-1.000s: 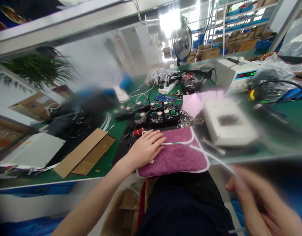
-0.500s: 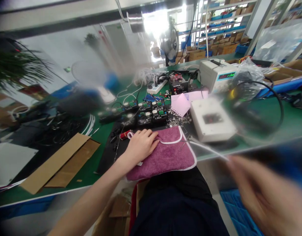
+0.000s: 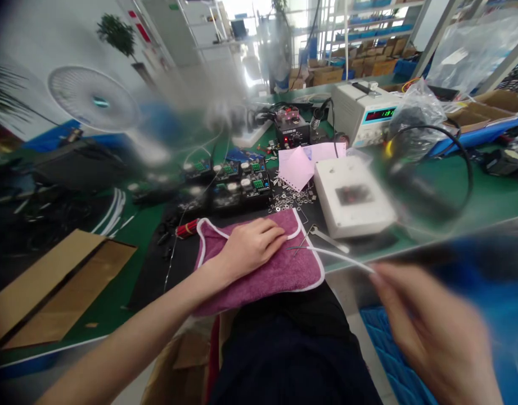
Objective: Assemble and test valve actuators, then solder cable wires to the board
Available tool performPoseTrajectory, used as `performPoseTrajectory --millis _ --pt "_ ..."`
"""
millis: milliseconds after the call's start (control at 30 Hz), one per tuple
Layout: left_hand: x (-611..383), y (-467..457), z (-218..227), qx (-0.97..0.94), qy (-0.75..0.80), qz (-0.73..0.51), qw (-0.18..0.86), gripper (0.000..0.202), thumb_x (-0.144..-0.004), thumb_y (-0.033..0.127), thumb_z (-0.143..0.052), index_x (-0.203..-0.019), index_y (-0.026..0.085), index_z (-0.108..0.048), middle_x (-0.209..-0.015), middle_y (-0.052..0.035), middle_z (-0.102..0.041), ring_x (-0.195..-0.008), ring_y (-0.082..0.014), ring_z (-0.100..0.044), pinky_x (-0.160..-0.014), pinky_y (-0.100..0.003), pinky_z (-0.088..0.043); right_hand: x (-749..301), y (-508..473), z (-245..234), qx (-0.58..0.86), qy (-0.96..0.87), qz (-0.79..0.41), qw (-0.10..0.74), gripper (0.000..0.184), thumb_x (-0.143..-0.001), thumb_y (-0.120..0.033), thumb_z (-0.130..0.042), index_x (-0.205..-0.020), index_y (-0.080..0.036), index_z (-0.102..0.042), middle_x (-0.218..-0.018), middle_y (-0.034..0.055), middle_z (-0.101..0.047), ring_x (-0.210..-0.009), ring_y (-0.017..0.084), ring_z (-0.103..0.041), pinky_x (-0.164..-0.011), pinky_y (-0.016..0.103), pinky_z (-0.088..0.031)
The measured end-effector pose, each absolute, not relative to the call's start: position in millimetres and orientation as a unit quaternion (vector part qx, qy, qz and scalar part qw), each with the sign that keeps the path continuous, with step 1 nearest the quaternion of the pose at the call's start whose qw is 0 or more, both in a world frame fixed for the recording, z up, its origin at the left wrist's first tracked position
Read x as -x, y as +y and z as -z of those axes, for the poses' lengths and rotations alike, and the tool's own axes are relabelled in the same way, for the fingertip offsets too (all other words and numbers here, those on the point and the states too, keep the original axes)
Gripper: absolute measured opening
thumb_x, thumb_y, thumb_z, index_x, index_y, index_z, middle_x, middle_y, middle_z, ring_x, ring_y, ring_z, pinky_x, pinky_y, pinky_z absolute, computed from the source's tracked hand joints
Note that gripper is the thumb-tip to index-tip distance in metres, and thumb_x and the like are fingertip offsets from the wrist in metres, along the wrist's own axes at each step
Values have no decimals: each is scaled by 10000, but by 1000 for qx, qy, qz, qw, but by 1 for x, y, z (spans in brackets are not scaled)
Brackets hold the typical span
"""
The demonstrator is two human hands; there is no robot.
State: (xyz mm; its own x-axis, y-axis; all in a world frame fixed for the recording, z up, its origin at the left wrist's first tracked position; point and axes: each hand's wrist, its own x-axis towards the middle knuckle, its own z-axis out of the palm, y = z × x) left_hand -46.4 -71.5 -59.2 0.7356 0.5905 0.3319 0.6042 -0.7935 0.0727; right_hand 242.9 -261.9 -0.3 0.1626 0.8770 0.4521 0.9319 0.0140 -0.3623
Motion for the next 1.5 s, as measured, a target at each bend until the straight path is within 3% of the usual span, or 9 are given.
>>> performPoseTrajectory --millis 200,367,567,767,900,1100,1233,1367,1500 --pt "109 -84 46 915 -352 196 32 279 -1064 265 -603 -1317 180 -685 -1326 -114 -724 -1214 -277 -674 -1101 -463 -552 -252 -244 16 635 -710 35 302 237 -1066 -447 -610 -1158 -272 -741 -1025 -18 -790 -801 140 -743 -748 253 -518" --pt "167 -78 38 869 -474 128 65 601 -973 401 -731 -1490 151 -556 -1514 -232 -565 -1417 -423 -541 -1186 -618 -483 -253 -227 30 617 -728 20 299 258 -1083 -433 -567 -1182 -250 -719 -1070 21 -780 -851 172 -751 -766 274 -544" --pt "180 -83 46 813 -555 170 40 635 -998 364 -690 -1545 154 -447 -1463 -198 -606 -1315 -376 -599 -1132 -562 -522 -251 -211 48 601 -766 40 227 304 -1105 -454 -487 -1119 -235 -699 -820 4 -751 -572 159 -712 -526 252 -507" --pt "171 -81 48 790 -588 171 38 532 -984 210 -618 -1501 170 -499 -1363 -167 -665 -1218 -339 -628 -1045 -507 -556 -193 -179 30 503 -838 -49 206 316 -1150 -341 -409 -1332 -222 -638 -1071 39 -827 -735 179 -804 -605 250 -558" --pt "183 -83 50 794 -556 246 17 474 -980 82 -526 -1438 196 -566 -1188 -91 -719 -1098 -245 -672 -1005 -413 -572 -166 -159 38 457 -873 0 173 326 -1161 -300 -379 -1340 -164 -616 -833 17 -804 -545 198 -735 -470 294 -465" --pt "216 -97 49 871 -452 191 35 216 -1008 96 -548 -1011 199 -738 -1141 -105 -728 -1140 -253 -665 -1015 -432 -583 -160 -156 61 475 -869 70 115 327 -1163 -319 -374 -1367 -152 -567 -1236 105 -795 -733 244 -798 -505 330 -514" --pt "220 -105 34 868 -456 195 -30 259 -1020 115 -534 -1113 221 -752 -1312 -113 -707 -1256 -259 -659 -1096 -470 -570 -161 -158 58 491 -862 66 111 269 -1156 -320 -386 -1291 -176 -570 -1362 101 -742 -776 247 -798 -532 342 -541" --pt "197 -95 20 831 -486 256 -83 280 -1070 138 -475 -1203 223 -705 -1278 -67 -728 -1182 -186 -699 -1083 -369 -565 -161 -154 56 499 -858 69 102 265 -1149 -323 -388 -1309 -184 -547 -1319 99 -752 -711 247 -772 -517 346 -519" --pt "165 -68 25 880 -459 117 -18 245 -1076 281 -576 -1279 184 -672 -1234 -95 -733 -1133 -226 -688 -1005 -372 -572 -161 -159 51 525 -839 44 135 265 -1149 -339 -390 -1305 -204 -556 -1253 76 -765 -684 218 -749 -524 317 -488"
